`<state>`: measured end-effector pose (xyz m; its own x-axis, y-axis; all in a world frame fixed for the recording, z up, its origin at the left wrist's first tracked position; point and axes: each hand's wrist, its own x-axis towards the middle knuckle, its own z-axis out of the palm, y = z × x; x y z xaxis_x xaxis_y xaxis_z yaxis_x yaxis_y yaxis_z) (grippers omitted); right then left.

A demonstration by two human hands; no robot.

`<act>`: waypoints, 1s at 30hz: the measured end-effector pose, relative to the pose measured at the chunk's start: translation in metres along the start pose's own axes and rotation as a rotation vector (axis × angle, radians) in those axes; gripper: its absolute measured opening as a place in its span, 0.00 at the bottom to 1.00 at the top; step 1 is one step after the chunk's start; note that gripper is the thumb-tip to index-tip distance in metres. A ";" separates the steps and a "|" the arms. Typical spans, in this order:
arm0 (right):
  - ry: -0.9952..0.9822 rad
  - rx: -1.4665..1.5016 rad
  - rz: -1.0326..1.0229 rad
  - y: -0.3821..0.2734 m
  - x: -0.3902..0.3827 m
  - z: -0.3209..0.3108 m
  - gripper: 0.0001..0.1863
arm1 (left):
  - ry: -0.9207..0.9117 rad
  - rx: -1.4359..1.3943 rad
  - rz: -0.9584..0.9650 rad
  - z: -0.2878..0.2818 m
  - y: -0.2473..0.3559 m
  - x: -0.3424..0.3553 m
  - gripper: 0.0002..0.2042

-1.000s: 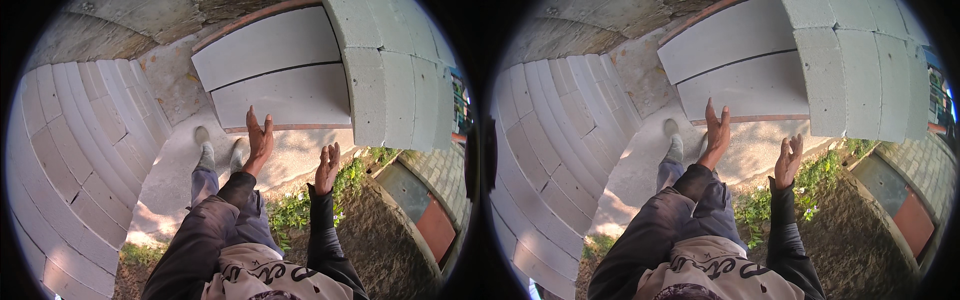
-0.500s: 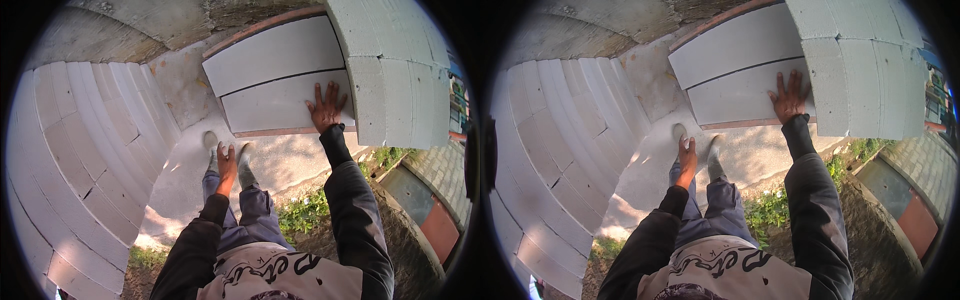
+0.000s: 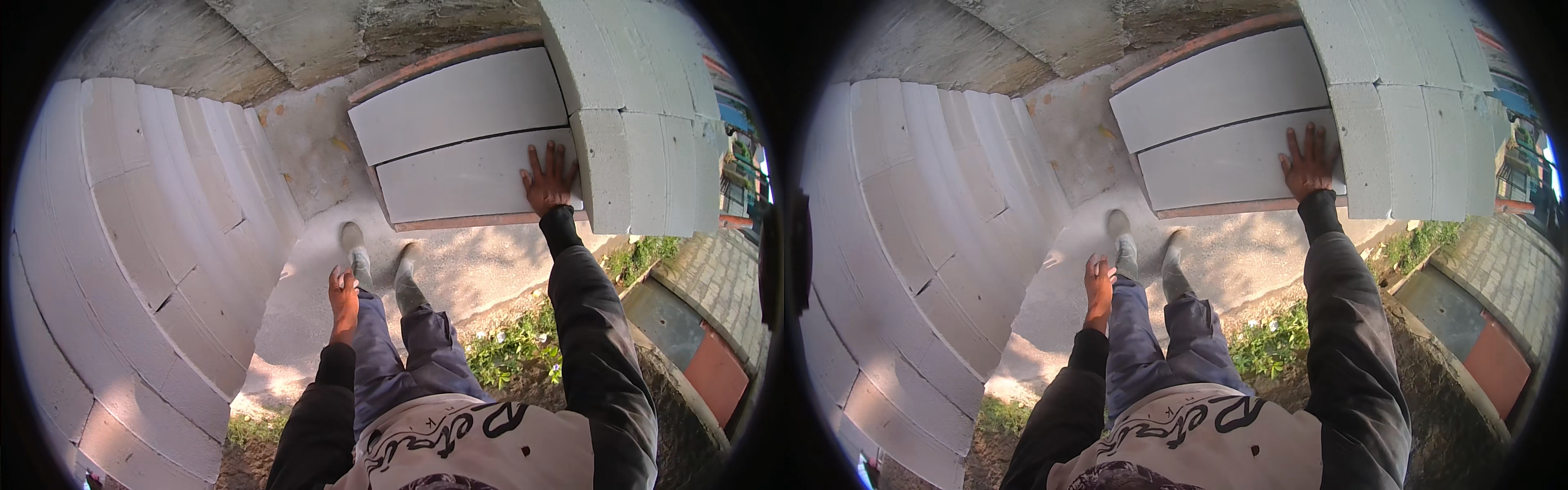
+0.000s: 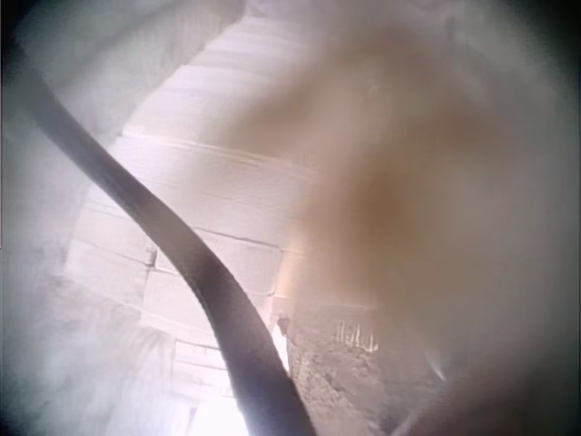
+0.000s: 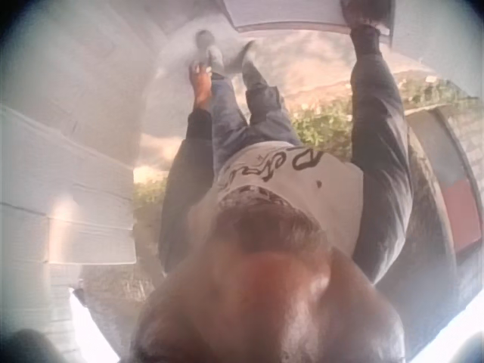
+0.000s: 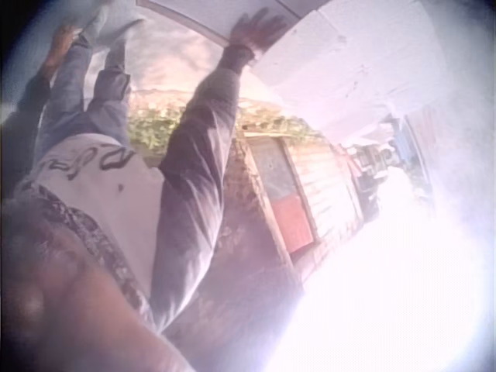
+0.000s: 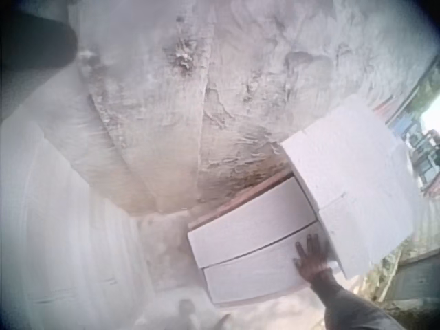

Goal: The person picks up white concrete blocks from a stack and places them into a red wheelbarrow. They then push the loaded wheelbarrow along a narrow alleyway and into a construction area.

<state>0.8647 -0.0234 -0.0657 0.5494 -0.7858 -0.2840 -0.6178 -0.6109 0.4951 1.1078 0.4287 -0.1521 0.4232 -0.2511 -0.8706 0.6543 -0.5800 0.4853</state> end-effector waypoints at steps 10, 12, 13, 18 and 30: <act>-0.018 0.419 -0.018 -0.059 -0.043 -0.039 0.38 | -0.017 0.176 0.054 -0.010 0.009 -0.040 0.28; -0.146 0.631 -0.058 -0.089 -0.088 -0.052 0.35 | -0.031 0.183 0.037 -0.019 0.007 -0.039 0.27; -0.204 0.740 -0.104 -0.100 -0.115 -0.055 0.35 | -0.033 0.184 0.036 -0.025 0.004 -0.033 0.26; -0.596 1.295 -0.137 -0.145 -0.248 -0.040 0.28 | -0.035 0.425 0.277 -0.065 -0.001 -0.009 0.19; 0.108 1.388 0.222 -0.059 -0.239 -0.202 0.27 | -0.465 -0.112 -0.118 0.071 0.164 -0.117 0.33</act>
<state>0.8838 0.2199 0.1387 0.3696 -0.9043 -0.2134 -0.7052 -0.1234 -0.6982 1.1211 0.3083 0.0240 0.0337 -0.5227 -0.8519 0.7550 -0.5452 0.3644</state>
